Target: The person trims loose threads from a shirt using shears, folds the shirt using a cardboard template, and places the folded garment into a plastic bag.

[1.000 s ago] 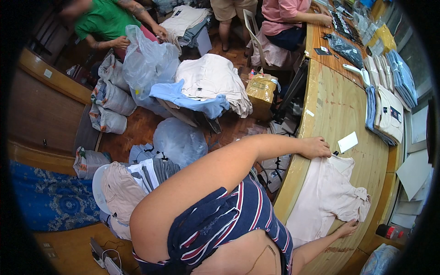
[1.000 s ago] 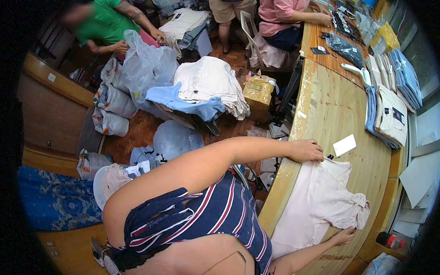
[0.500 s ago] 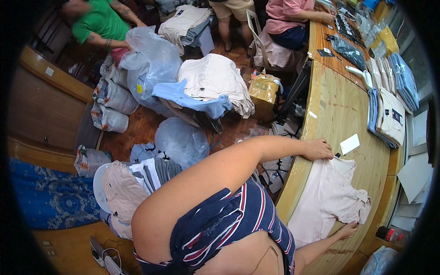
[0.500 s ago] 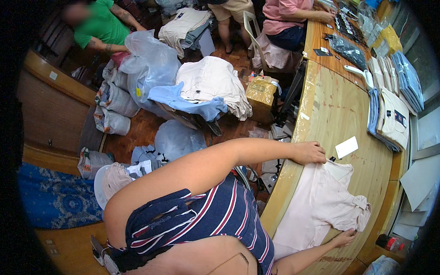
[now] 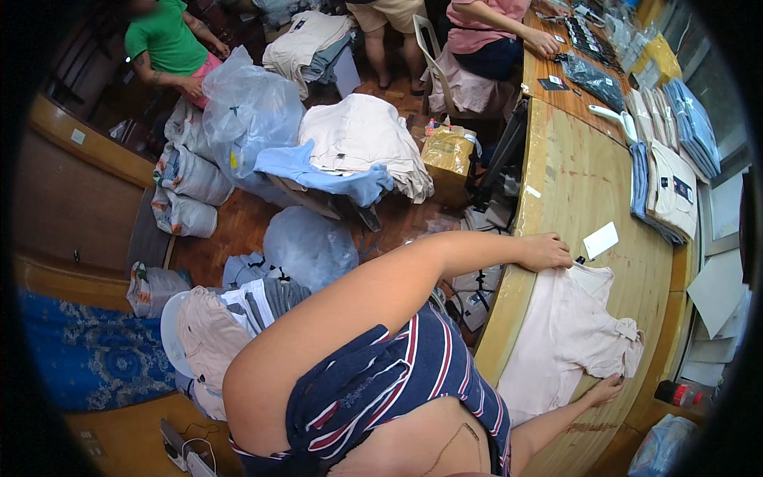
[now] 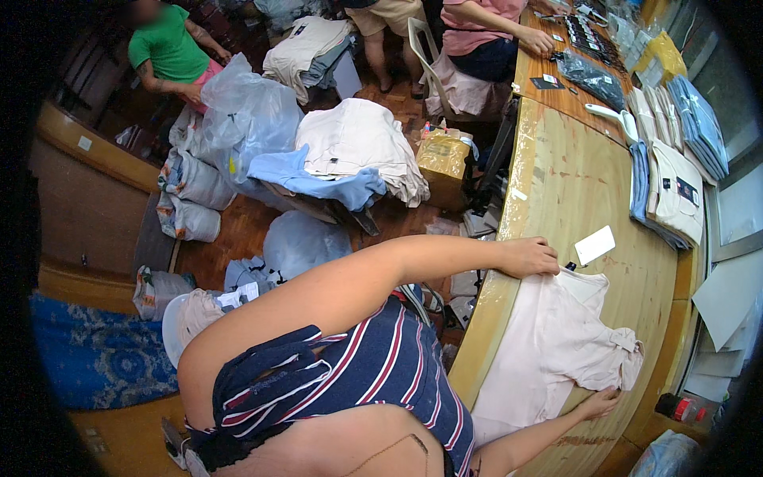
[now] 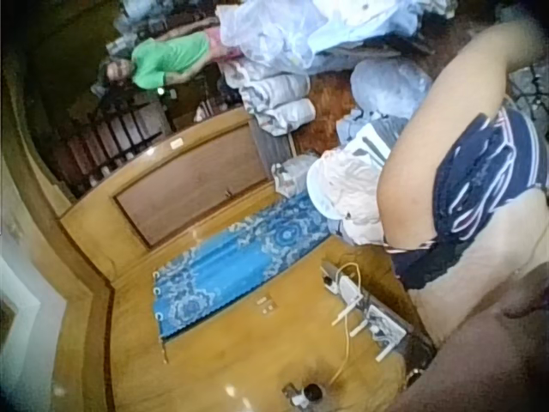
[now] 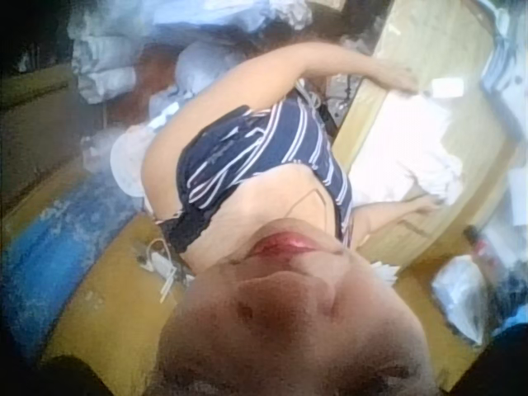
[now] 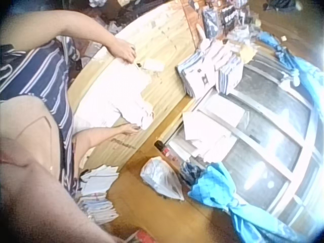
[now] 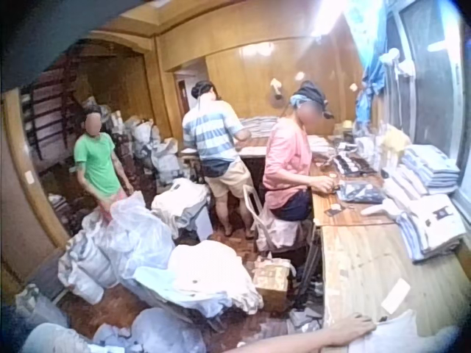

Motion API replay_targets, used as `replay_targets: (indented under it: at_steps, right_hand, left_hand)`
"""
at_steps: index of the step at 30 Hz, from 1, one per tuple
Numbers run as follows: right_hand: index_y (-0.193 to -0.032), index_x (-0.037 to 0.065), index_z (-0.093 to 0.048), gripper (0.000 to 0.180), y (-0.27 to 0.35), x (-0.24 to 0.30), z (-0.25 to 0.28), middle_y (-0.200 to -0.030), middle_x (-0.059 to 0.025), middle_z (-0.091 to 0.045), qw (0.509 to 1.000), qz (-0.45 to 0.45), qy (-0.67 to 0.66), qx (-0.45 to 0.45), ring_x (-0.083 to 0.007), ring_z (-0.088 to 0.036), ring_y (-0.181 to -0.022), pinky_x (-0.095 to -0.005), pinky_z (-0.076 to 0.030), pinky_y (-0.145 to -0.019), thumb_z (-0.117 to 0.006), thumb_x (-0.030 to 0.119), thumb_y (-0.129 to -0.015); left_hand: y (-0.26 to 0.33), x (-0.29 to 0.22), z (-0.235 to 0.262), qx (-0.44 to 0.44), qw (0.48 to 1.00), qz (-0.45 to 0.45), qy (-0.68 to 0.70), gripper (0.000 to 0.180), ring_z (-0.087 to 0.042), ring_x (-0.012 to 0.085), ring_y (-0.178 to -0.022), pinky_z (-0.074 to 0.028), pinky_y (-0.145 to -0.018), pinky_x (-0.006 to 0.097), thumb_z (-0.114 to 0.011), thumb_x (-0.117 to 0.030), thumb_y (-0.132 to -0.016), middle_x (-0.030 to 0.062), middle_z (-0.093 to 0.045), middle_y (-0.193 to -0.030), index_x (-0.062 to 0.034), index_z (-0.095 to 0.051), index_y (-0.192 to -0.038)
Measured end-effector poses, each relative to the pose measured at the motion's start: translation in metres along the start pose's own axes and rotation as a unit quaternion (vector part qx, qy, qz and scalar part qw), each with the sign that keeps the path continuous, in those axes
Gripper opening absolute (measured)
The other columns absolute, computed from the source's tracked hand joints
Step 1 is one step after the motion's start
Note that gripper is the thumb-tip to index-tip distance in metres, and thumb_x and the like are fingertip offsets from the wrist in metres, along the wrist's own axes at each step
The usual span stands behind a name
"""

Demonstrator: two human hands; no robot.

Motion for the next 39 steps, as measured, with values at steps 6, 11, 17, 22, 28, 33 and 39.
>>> replay_targets:
  at_steps: [6, 11, 17, 22, 28, 33, 39]
  right_hand:
    - [-0.114, 0.009, -0.049, 0.045, 0.005, 0.012, 0.009, -0.113, -0.0104, -0.052, 1.0, -0.004, -0.004, -0.009, -0.0293, -0.047, -0.102, -0.0378, -0.036, -0.086, -0.042, 0.042, -0.084]
    - [-0.115, 0.013, -0.048, 0.044, 0.005, 0.008, 0.008, -0.112, -0.0096, -0.053, 0.999, -0.041, -0.018, 0.01, -0.0287, -0.048, -0.102, -0.0376, -0.036, -0.086, -0.043, 0.043, -0.084]
    - [-0.116, 0.013, -0.048, 0.043, 0.001, 0.007, 0.003, -0.112, -0.0094, -0.053, 0.999, -0.02, -0.025, 0.017, -0.0284, -0.048, -0.102, -0.0378, -0.036, -0.087, -0.044, 0.042, -0.084]
    - [-0.115, 0.01, -0.048, 0.045, 0.004, 0.002, 0.003, -0.112, -0.0102, -0.052, 0.999, -0.008, -0.04, -0.005, -0.0288, -0.047, -0.104, -0.0377, -0.035, -0.087, -0.044, 0.042, -0.084]
    - [-0.116, 0.009, -0.047, 0.046, -0.005, -0.007, -0.003, -0.114, -0.0114, -0.051, 0.999, -0.016, -0.028, 0.023, -0.0293, -0.045, -0.106, -0.0374, -0.034, -0.089, -0.043, 0.042, -0.084]
    - [-0.115, 0.008, -0.049, 0.045, -0.001, -0.011, -0.009, -0.113, -0.0127, -0.051, 1.0, 0.01, -0.004, -0.015, -0.0294, -0.047, -0.103, -0.037, -0.036, -0.087, -0.043, 0.041, -0.085]
    - [-0.117, 0.009, -0.047, 0.045, -0.002, -0.003, -0.006, -0.114, -0.0111, -0.051, 1.0, 0.005, -0.005, -0.004, -0.0289, -0.048, -0.102, -0.0371, -0.036, -0.086, -0.041, 0.04, -0.086]
  left_hand:
    - [0.0, 0.001, -0.001, -0.011, 1.0, -0.006, -0.001, 0.018, -0.047, 0.0174, -0.101, -0.034, -0.084, 0.033, -0.044, -0.018, -0.082, 0.0033, -0.054, -0.096, -0.0111, -0.051, -0.097]
    - [-0.001, 0.002, -0.005, -0.022, 1.0, -0.011, -0.014, 0.02, -0.047, 0.0166, -0.101, -0.034, -0.083, 0.033, -0.046, -0.016, -0.079, 0.0003, -0.054, -0.099, -0.0132, -0.05, -0.099]
    - [0.001, 0.002, -0.003, -0.017, 1.0, 0.003, -0.001, 0.02, -0.048, 0.0167, -0.1, -0.034, -0.083, 0.033, -0.046, -0.017, -0.079, 0.0015, -0.054, -0.098, -0.0135, -0.051, -0.099]
    - [-0.002, 0.0, -0.001, -0.003, 1.0, -0.005, 0.006, 0.02, -0.047, 0.0171, -0.1, -0.034, -0.084, 0.033, -0.046, -0.018, -0.08, 0.0029, -0.054, -0.097, -0.0131, -0.051, -0.098]
    - [0.0, 0.002, -0.001, 0.009, 1.0, 0.011, 0.01, 0.021, -0.046, 0.0187, -0.103, -0.033, -0.086, 0.035, -0.046, -0.014, -0.078, 0.0025, -0.054, -0.098, -0.0109, -0.05, -0.098]
    - [-0.002, -0.005, 0.003, 0.019, 1.0, -0.007, -0.001, 0.024, -0.046, 0.0193, -0.103, -0.033, -0.086, 0.035, -0.045, -0.011, -0.075, 0.0039, -0.054, -0.098, -0.01, -0.049, -0.099]
    - [-0.002, -0.001, -0.003, -0.024, 1.0, -0.015, 0.002, 0.021, -0.047, 0.0185, -0.098, -0.034, -0.083, 0.034, -0.049, -0.014, -0.074, 0.0017, -0.053, -0.094, -0.0114, -0.051, -0.095]
Point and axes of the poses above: each hand's wrist, its own y-axis away from the middle knuckle, its own z-axis out of the back of the hand, x = y × z, the point moved 1 cm from there along -y, towards the middle knuckle
